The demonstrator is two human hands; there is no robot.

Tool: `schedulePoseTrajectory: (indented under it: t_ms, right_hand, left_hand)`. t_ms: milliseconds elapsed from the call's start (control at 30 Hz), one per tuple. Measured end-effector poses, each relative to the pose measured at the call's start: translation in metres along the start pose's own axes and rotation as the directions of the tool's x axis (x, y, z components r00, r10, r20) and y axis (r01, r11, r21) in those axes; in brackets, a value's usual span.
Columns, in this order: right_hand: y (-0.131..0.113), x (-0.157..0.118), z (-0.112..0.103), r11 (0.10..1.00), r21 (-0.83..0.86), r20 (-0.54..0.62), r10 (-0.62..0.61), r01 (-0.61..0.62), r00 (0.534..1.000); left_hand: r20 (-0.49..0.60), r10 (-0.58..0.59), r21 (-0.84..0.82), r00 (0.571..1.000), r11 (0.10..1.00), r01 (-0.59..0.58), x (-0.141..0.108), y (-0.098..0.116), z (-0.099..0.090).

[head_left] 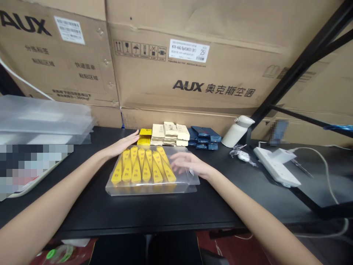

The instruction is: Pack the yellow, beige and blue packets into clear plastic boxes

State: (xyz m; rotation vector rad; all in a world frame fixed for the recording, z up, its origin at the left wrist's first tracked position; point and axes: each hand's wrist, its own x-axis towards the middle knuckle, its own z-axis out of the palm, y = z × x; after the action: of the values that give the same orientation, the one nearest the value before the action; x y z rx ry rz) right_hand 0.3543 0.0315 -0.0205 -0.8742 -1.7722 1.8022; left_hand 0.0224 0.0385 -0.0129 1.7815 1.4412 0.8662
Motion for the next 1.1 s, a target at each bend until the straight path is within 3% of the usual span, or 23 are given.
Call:
schedulePoseTrajectory:
  t_ms: [233, 333, 433, 533, 600, 667, 733, 833, 900, 1000, 1067, 1100]
  right_hand:
    - [0.0, 0.0, 0.0, 1.0, -0.008, 0.0, 0.0, 0.0, 1.0]
    - [0.001, 0.0, -0.001, 1.0, -0.012, 0.006, -0.002, 0.002, 1.0]
    - [0.001, 0.0, -0.002, 1.0, -0.017, 0.005, -0.009, 0.009, 1.0]
    - [0.0, 0.0, 0.0, 1.0, -0.012, 0.006, -0.012, 0.012, 1.0]
    - [0.0, 0.0, 0.003, 1.0, 0.007, -0.018, -0.003, 0.003, 1.0]
    - [0.0, 0.002, 0.003, 0.998, 0.056, -0.133, 0.02, -0.012, 0.991]
    - [0.001, 0.004, -0.001, 0.99, 0.139, -0.354, 0.03, 0.021, 0.935]
    - [0.003, 0.006, -0.017, 0.961, 0.2, -0.638, -0.019, 0.189, 0.77]
    - [0.001, 0.005, -0.028, 0.937, 0.174, -0.734, -0.082, 0.303, 0.674]
    - [-0.007, 0.001, -0.029, 0.897, 0.065, -0.825, -0.198, 0.436, 0.53]
    - [-0.013, -0.003, -0.018, 0.867, -0.085, -0.791, -0.358, 0.491, 0.495]
    - [-0.015, -0.004, -0.011, 0.846, -0.164, -0.721, -0.454, 0.508, 0.523]
  left_hand:
    - [0.04, -0.101, -0.269, 0.994, 0.957, 0.108, 0.001, 0.006, 0.007]
    - [0.053, -0.084, -0.293, 0.995, 0.951, 0.096, 0.001, 0.009, 0.01]
    - [0.04, -0.021, -0.226, 0.999, 0.974, 0.029, 0.003, 0.007, 0.01]
    - [-0.067, 0.074, -0.067, 0.995, 0.995, -0.079, 0.005, 0.005, 0.007]
    - [-0.149, 0.154, 0.039, 0.977, 0.988, -0.15, 0.003, 0.008, 0.005]
    - [-0.226, 0.266, 0.156, 0.937, 0.959, -0.235, -0.004, 0.016, 0.002]
    - [-0.294, 0.402, 0.27, 0.867, 0.905, -0.328, -0.014, 0.028, 0.001]
    - [-0.346, 0.506, 0.222, 0.79, 0.863, -0.455, -0.032, 0.049, 0.001]
    - [-0.336, 0.484, 0.075, 0.808, 0.869, -0.489, -0.042, 0.061, 0.004]
    - [-0.221, 0.36, -0.275, 0.906, 0.869, -0.412, -0.051, 0.077, 0.013]
    - [-0.097, 0.301, -0.43, 0.949, 0.847, -0.312, -0.053, 0.084, 0.021]
    - [-0.038, 0.287, -0.474, 0.957, 0.838, -0.271, -0.054, 0.087, 0.024]
